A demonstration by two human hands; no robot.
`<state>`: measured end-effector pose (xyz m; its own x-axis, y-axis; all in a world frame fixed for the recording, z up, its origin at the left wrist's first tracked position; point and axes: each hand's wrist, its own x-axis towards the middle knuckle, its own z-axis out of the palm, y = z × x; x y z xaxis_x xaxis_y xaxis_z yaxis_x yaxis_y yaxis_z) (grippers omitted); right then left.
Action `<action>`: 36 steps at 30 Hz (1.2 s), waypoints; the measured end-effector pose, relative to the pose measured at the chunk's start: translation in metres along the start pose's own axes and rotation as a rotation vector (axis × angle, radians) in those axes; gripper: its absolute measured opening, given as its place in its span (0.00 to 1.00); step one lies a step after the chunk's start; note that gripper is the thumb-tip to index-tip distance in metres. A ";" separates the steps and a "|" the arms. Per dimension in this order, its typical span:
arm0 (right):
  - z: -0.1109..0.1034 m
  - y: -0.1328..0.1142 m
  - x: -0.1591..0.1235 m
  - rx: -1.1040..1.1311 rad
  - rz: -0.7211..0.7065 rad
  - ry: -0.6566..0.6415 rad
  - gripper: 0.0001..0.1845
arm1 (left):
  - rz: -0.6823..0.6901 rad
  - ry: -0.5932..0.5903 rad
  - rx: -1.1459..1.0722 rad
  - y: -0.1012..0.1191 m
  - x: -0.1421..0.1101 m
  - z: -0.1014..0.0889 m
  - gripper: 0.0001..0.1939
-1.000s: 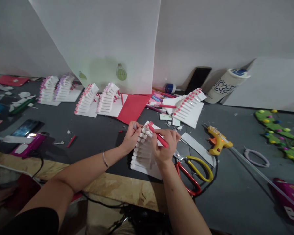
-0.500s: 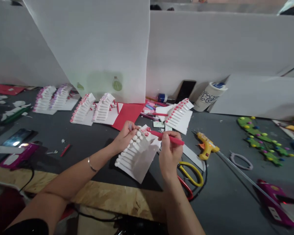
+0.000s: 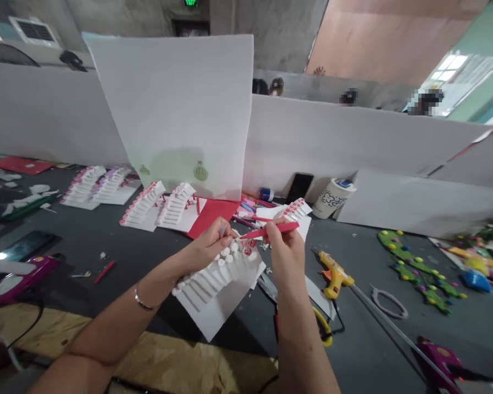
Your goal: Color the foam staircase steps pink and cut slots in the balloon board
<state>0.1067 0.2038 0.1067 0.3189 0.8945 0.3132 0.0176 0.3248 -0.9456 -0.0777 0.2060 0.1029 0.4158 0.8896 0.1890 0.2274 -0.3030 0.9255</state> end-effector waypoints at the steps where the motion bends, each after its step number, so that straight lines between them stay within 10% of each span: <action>1: -0.001 0.002 0.000 -0.003 -0.009 -0.001 0.13 | 0.008 0.003 0.008 0.001 0.000 0.000 0.06; 36: -0.009 -0.004 -0.001 -0.020 -0.002 0.007 0.10 | 0.016 0.006 0.036 0.008 -0.010 0.001 0.05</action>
<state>0.1154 0.1992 0.1091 0.3250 0.8920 0.3141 0.0369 0.3200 -0.9467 -0.0787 0.1944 0.1083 0.4144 0.8865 0.2058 0.2521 -0.3291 0.9100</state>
